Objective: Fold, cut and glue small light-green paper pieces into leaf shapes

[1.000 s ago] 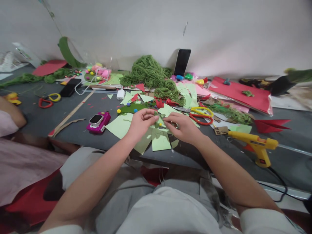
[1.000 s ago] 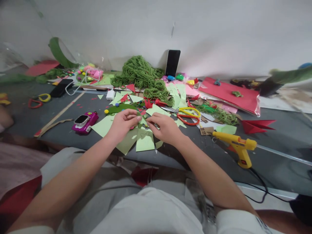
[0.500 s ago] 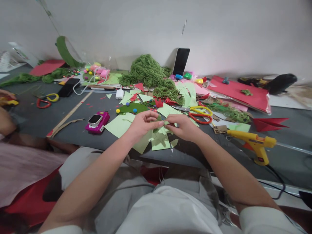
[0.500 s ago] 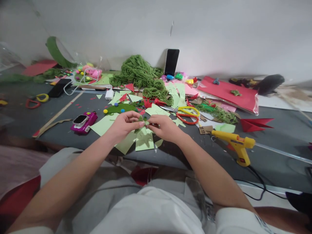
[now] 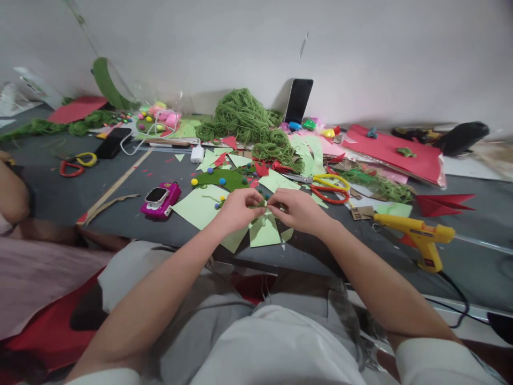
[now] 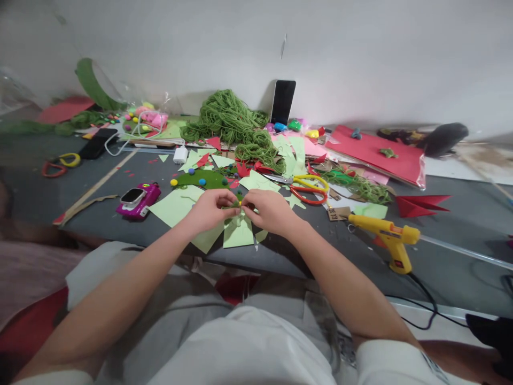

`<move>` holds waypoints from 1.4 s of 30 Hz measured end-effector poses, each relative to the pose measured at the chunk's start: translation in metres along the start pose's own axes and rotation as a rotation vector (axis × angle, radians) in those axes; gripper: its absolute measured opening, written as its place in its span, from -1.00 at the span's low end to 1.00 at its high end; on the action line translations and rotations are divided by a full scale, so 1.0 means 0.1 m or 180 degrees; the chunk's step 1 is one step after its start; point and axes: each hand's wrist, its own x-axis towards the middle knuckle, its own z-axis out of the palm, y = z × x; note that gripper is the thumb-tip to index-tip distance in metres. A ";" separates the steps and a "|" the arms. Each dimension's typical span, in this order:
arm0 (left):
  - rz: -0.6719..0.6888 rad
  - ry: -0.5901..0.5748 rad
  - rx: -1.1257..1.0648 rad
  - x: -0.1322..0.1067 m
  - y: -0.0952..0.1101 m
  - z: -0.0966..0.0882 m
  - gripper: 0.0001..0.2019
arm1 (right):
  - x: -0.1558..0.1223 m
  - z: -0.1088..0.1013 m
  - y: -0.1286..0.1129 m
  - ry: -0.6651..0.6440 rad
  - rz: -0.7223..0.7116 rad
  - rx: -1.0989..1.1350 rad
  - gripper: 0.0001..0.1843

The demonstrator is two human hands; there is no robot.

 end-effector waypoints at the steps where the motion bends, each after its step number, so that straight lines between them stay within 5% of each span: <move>1: 0.0018 0.0086 -0.0025 0.00 0.01 0.01 -0.77 | 0.00 0.00 -0.02 0.0056 0.0050 0.0046 -0.86; 13: -0.0479 0.0415 -0.1802 0.00 0.08 -0.01 -0.53 | -0.02 0.01 -0.07 0.0765 -0.0175 -0.0280 -0.76; 20: -0.0428 0.0525 -0.1908 0.00 0.08 0.02 -0.56 | -0.02 0.01 -0.07 0.0789 -0.0330 -0.0620 -0.71; 28: -0.0294 0.0715 -0.1608 0.00 0.11 -0.01 -0.56 | -0.02 0.01 -0.05 0.0628 -0.0090 -0.0003 -0.74; 37: -0.0125 0.0513 -0.1363 -0.01 0.14 -0.03 -0.61 | 0.00 -0.02 0.00 0.0137 -0.0198 0.0602 -0.79; 42: -0.0189 -0.0402 -0.1047 -0.03 0.13 -0.08 -0.63 | 0.00 -0.04 0.11 -0.0018 -0.0264 0.0499 -0.83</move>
